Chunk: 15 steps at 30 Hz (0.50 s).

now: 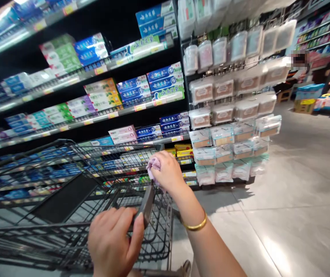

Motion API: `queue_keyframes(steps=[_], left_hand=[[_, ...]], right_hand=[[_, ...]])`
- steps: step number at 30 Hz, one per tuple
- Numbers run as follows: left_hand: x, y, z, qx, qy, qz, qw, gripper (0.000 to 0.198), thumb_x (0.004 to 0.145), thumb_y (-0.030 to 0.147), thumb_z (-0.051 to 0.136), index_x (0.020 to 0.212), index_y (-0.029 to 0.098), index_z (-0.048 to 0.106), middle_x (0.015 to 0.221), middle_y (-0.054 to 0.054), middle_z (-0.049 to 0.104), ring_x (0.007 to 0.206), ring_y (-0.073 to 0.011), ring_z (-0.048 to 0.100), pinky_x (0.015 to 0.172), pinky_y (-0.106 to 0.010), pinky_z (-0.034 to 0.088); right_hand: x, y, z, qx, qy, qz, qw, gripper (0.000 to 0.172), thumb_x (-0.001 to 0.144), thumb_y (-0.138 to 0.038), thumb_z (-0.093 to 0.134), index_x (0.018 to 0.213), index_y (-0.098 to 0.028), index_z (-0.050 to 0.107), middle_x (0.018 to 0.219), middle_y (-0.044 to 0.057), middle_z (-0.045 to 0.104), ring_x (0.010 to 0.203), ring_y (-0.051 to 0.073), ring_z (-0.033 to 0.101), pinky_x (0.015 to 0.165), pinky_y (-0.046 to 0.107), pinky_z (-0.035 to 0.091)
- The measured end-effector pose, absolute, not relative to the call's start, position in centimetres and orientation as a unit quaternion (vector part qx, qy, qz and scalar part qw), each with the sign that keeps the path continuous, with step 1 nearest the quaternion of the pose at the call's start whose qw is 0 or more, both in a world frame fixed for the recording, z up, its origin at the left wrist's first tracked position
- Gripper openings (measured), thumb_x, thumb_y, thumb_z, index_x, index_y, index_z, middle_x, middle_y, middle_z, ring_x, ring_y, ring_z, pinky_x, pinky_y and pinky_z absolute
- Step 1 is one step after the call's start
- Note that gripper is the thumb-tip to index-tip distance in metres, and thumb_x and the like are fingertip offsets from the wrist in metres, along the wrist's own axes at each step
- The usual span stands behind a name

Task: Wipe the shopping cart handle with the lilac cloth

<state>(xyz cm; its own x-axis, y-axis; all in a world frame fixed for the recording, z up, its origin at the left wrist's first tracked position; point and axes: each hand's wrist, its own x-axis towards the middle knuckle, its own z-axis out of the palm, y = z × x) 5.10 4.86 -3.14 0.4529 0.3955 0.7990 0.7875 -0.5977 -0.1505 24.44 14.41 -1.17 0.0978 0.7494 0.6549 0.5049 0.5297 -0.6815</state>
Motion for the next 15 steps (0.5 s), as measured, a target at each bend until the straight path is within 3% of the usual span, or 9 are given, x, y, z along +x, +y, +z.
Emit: queue_keyframes(steps=[3, 6, 9, 13, 15], left_hand=[[5.2, 5.2, -3.3, -0.807, -0.353, -0.387, 0.273, 0.012, 0.095, 0.028, 0.058, 0.084, 0.022, 0.06, 0.066, -0.001, 0.06, 0.067, -0.0204, 0.048, 0.071, -0.038, 0.032], [5.3, 5.3, -3.4, -0.8, -0.358, -0.394, 0.276, 0.013, 0.095, 0.026, 0.056, 0.083, 0.023, 0.059, 0.066, 0.0, 0.062, 0.066, -0.0196, 0.048, 0.071, -0.037, 0.033], [5.2, 5.3, -3.6, -0.8, -0.356, -0.395, 0.279, 0.012, 0.094, 0.025, 0.056, 0.082, 0.023, 0.058, 0.065, 0.0, 0.062, 0.065, -0.0193, 0.049, 0.07, -0.037, 0.033], [5.0, 5.4, -3.6, -0.799, -0.351, -0.398, 0.282, 0.01, 0.094, 0.024, 0.056, 0.084, 0.023, 0.059, 0.066, -0.001, 0.064, 0.065, -0.0192, 0.051, 0.072, -0.036, 0.036], [5.0, 5.5, -3.5, -0.801, -0.344, -0.398, 0.287, 0.008, 0.093, 0.023, 0.057, 0.085, 0.022, 0.059, 0.067, -0.001, 0.066, 0.065, -0.0187, 0.051, 0.071, -0.035, 0.037]], right_hand=[[23.9, 14.1, -1.4, -0.483, -0.636, 0.095, 0.594, 0.022, 0.073, -0.009, 0.061, 0.087, -0.024, 0.071, 0.103, 0.003, 0.071, 0.102, 0.023, 0.061, 0.095, 0.036, 0.046], [24.3, 12.9, -0.5, -0.349, -0.709, 0.212, 0.575, 0.025, 0.07, -0.005, 0.058, 0.082, -0.025, 0.07, 0.093, -0.002, 0.072, 0.092, 0.018, 0.065, 0.088, 0.03, 0.049], [24.6, 13.9, -0.9, -0.286, -0.724, 0.234, 0.583, 0.033, 0.069, -0.002, 0.055, 0.088, -0.025, 0.069, 0.098, -0.001, 0.071, 0.097, 0.017, 0.065, 0.091, 0.029, 0.05], [23.8, 17.2, -4.1, -0.415, -0.531, 0.144, 0.725, 0.033, 0.076, -0.008, 0.056, 0.104, -0.024, 0.064, 0.113, 0.005, 0.067, 0.11, 0.021, 0.06, 0.102, 0.036, 0.046], [23.3, 17.8, -5.0, -0.469, -0.439, 0.139, 0.754, 0.034, 0.079, -0.015, 0.06, 0.112, -0.024, 0.058, 0.115, 0.006, 0.065, 0.109, 0.021, 0.06, 0.101, 0.037, 0.047]])
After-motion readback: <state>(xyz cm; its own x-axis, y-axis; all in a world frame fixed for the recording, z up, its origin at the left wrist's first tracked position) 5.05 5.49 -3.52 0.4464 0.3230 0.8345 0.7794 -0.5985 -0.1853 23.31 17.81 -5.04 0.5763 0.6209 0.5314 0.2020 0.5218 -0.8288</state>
